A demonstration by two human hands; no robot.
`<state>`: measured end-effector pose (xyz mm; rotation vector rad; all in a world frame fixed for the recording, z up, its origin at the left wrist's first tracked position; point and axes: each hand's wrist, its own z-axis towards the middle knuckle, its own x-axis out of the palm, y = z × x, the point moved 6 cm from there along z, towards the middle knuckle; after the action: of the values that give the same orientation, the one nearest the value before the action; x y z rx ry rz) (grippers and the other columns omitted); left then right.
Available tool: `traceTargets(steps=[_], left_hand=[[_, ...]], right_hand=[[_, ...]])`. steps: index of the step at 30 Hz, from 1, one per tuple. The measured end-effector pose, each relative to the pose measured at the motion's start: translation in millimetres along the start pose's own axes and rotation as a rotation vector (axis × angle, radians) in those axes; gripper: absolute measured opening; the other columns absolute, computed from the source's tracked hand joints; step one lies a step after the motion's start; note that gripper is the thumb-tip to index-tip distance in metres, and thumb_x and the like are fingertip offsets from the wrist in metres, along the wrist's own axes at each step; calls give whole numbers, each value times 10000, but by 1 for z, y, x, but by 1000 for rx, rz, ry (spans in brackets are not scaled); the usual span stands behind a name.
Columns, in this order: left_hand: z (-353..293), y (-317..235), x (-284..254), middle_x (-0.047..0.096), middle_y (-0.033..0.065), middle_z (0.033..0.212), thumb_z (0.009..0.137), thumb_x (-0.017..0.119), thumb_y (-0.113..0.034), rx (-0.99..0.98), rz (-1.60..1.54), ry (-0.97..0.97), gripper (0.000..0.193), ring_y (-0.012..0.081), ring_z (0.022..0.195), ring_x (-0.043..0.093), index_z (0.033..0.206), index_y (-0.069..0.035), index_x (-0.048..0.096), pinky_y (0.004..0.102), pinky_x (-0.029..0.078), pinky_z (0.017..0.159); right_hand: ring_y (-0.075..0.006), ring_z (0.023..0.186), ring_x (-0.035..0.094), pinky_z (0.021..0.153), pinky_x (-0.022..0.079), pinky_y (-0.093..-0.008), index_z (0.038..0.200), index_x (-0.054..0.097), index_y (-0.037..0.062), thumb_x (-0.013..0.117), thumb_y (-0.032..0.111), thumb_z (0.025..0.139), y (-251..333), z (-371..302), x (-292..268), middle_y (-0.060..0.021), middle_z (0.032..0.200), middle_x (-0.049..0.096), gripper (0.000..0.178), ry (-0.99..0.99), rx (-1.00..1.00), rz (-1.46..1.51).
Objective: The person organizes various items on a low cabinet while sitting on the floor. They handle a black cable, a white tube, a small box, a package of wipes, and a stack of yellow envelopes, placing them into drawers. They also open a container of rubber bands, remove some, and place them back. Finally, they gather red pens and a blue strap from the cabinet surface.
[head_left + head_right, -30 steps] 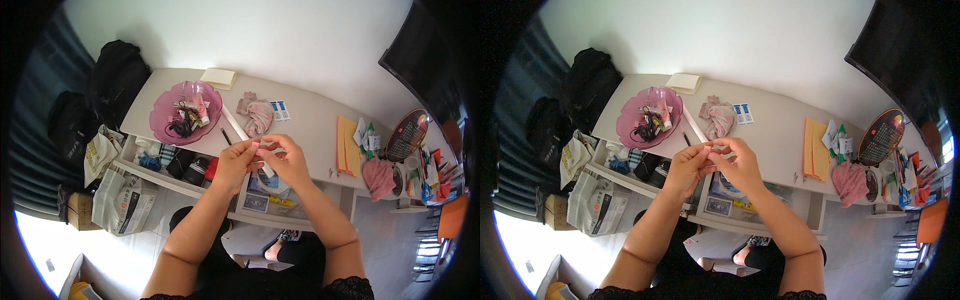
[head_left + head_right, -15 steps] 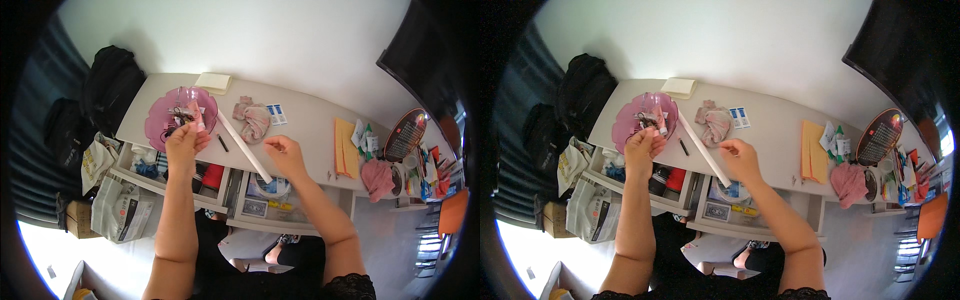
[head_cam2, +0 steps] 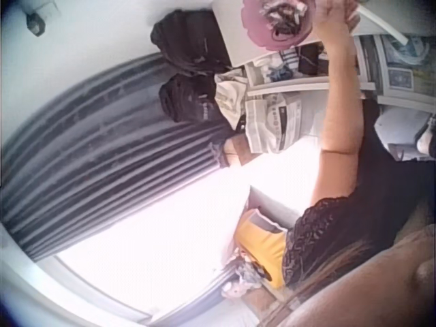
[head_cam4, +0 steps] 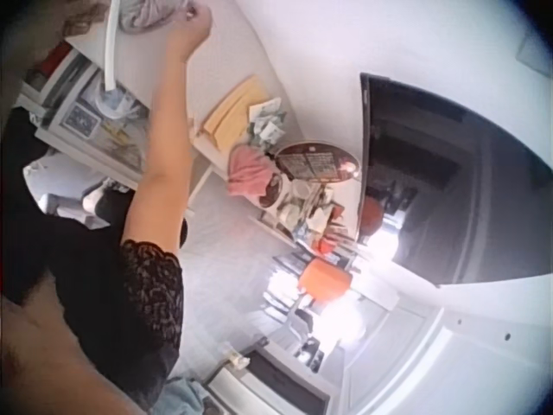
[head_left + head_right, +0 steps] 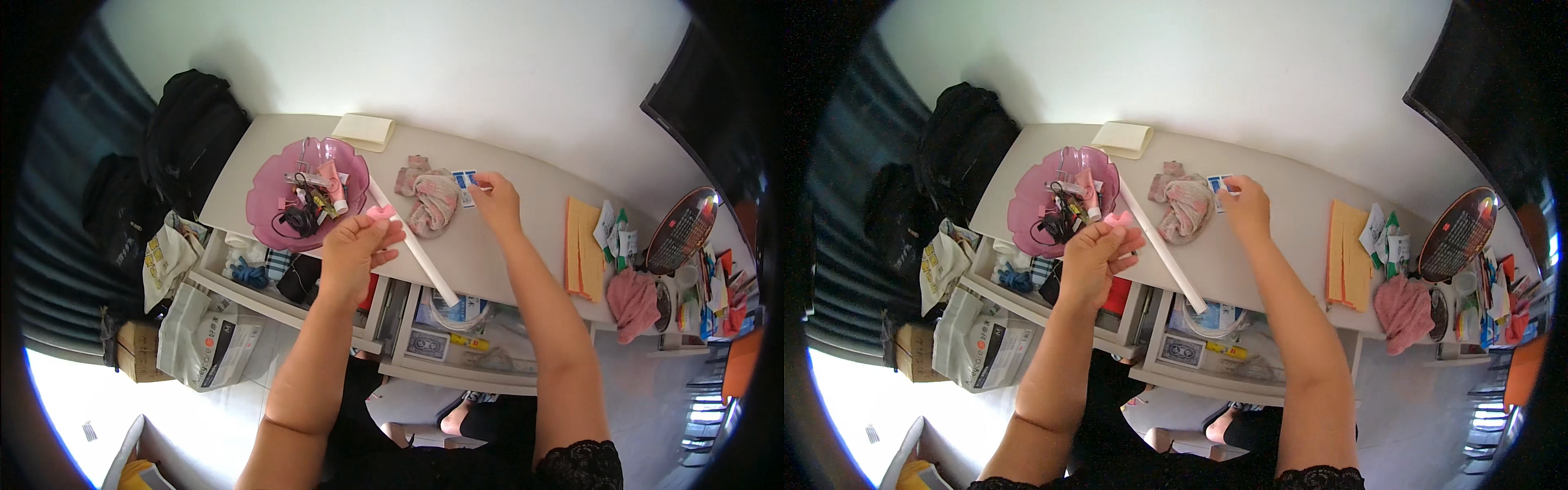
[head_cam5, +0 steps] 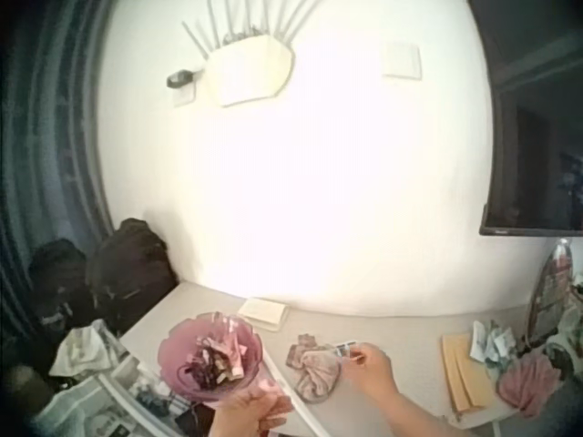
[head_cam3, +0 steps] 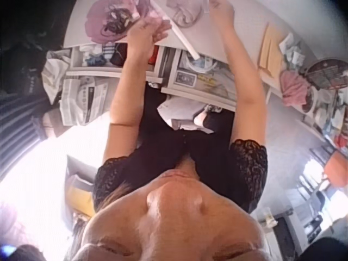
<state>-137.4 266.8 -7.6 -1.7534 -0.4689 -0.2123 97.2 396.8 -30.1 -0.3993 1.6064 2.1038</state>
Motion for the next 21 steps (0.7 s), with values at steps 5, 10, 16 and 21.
traceTargets(steps=[5, 10, 16, 21], left_hand=[[-17, 27, 29, 670, 96, 909, 892, 590, -144, -145, -62, 95, 155, 170, 822, 665, 978, -15, 605, 249, 528, 648], [-29, 33, 39, 673, 84, 903, 869, 632, -153, -151, 7, 111, 168, 147, 793, 661, 955, -11, 606, 230, 508, 622], [-31, 18, 25, 659, 54, 786, 851, 657, -178, -95, 110, 31, 167, 109, 691, 631, 896, -22, 617, 225, 496, 589], [6, -32, -73, 637, 40, 714, 824, 689, -247, 155, 160, -391, 225, 101, 580, 605, 835, -32, 621, 195, 449, 492]], right_hand=[[-103, 747, 608, 659, 493, -250, 993, 649, -2, 651, 138, 827, 86, -73, 15, -60, 852, 663, 218, 437, 212, 648], [-93, 685, 601, 625, 485, -231, 936, 666, -12, 649, 137, 829, 92, -93, 6, -53, 775, 667, 184, 455, 106, 517], [-90, 691, 597, 619, 481, -231, 928, 674, -4, 639, 137, 828, 98, -95, 4, -50, 779, 664, 176, 497, 117, 449], [-96, 721, 561, 653, 461, -244, 958, 661, 14, 652, 213, 825, 26, -49, -16, -43, 818, 640, 240, 168, 316, 379]])
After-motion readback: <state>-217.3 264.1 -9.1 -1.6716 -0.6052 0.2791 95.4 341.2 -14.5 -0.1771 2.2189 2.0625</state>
